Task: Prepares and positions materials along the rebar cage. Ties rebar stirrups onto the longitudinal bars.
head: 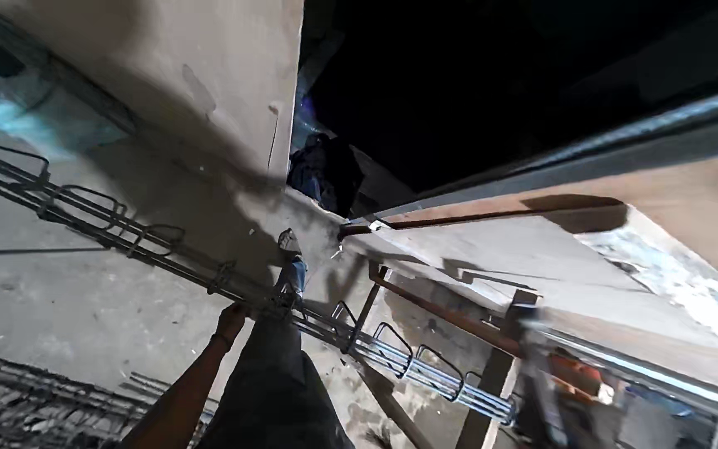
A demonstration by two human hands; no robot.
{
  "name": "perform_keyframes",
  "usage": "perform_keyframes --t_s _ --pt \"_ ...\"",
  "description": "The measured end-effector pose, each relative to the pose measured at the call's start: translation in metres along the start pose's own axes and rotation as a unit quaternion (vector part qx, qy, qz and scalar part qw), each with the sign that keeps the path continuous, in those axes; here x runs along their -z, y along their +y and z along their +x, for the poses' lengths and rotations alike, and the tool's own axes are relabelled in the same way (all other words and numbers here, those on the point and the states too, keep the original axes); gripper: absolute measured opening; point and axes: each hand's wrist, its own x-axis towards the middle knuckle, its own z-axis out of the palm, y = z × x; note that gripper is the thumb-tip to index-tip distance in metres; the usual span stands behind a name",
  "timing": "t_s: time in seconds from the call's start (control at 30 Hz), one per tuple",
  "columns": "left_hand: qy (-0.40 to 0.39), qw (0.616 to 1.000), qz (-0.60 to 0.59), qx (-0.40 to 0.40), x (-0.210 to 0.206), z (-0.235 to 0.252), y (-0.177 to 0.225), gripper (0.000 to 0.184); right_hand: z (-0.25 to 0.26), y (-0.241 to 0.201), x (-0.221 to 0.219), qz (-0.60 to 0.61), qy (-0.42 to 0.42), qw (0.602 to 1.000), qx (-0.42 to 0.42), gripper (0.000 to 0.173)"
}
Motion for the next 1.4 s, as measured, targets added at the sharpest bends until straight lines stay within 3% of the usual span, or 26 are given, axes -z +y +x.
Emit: perform_keyframes --t_s 0.07,0.13,0.23,0.3,0.37,0.5,0.63,0.77,0.87,1.0,1.1,1.17,1.23,1.27,1.33,1.4 --pt "-0.004 0.998 -0.05 -0.041 -0.021 0.01 -0.001 0.034 0.067 0.03 -0.022 -0.057 -0.189 0.98 -0.026 0.03" --pt "-0.053 0.995 -0.026 -0.074 -0.037 0.018 0.003 0.039 0.126 0.05 -0.059 -0.158 -0.292 0.943 0.013 0.024" --pt "-0.152 0.978 0.084 -0.113 -0.049 0.025 0.036 0.04 0.197 0.073 -0.111 -0.347 -0.343 0.845 0.219 0.022" --pt "-0.176 0.98 -0.024 -0.088 -0.059 0.03 0.048 0.034 0.236 0.078 -0.137 -0.419 -0.354 0.77 0.326 0.02" --pt "-0.179 0.98 -0.075 -0.04 -0.066 0.031 0.061 0.036 0.266 0.081 -0.156 -0.432 -0.361 0.727 0.393 0.019" --pt "-0.167 0.986 0.001 -0.013 -0.067 0.037 0.093 0.05 0.301 0.079 -0.183 -0.385 -0.373 0.718 0.444 0.019" --pt "-0.192 0.978 0.056 -0.063 -0.077 0.059 0.077 0.054 0.315 0.072 -0.191 -0.384 -0.362 0.7 0.482 0.018" --pt "-0.14 0.989 -0.042 -0.002 -0.095 0.061 0.061 0.042 0.33 0.069 -0.189 -0.388 -0.367 0.668 0.518 0.018" --pt "-0.134 0.983 -0.124 0.007 -0.114 0.065 0.041 0.042 0.338 0.069 -0.19 -0.377 -0.371 0.657 0.537 0.02" --pt "-0.16 0.985 -0.051 -0.038 -0.113 0.071 0.041 0.051 0.35 0.065 -0.193 -0.373 -0.361 0.624 0.584 0.02" --pt "-0.177 0.984 -0.019 -0.023 -0.105 0.069 0.05 0.054 0.357 0.051 -0.199 -0.366 -0.341 0.612 0.612 0.015" --pt "-0.183 0.983 -0.017 -0.016 -0.105 0.071 0.05 0.055 0.357 0.039 -0.2 -0.378 -0.343 0.633 0.582 0.021" --pt "-0.188 0.982 -0.026 -0.014 -0.104 0.072 0.052 0.055 0.354 0.023 -0.199 -0.428 -0.42 0.628 0.496 0.031" --pt "-0.198 0.98 -0.014 -0.017 -0.102 0.072 0.054 0.055 0.353 0.012 -0.2 -0.441 -0.493 0.629 0.409 0.03" --pt "-0.222 0.974 0.023 -0.019 -0.097 0.073 0.061 0.057 0.361 -0.008 -0.208 -0.386 -0.654 0.635 0.144 0.033" --pt "-0.228 0.973 0.04 -0.02 -0.097 0.072 0.063 0.059 0.37 -0.016 -0.216 -0.297 -0.723 0.616 -0.097 0.029"
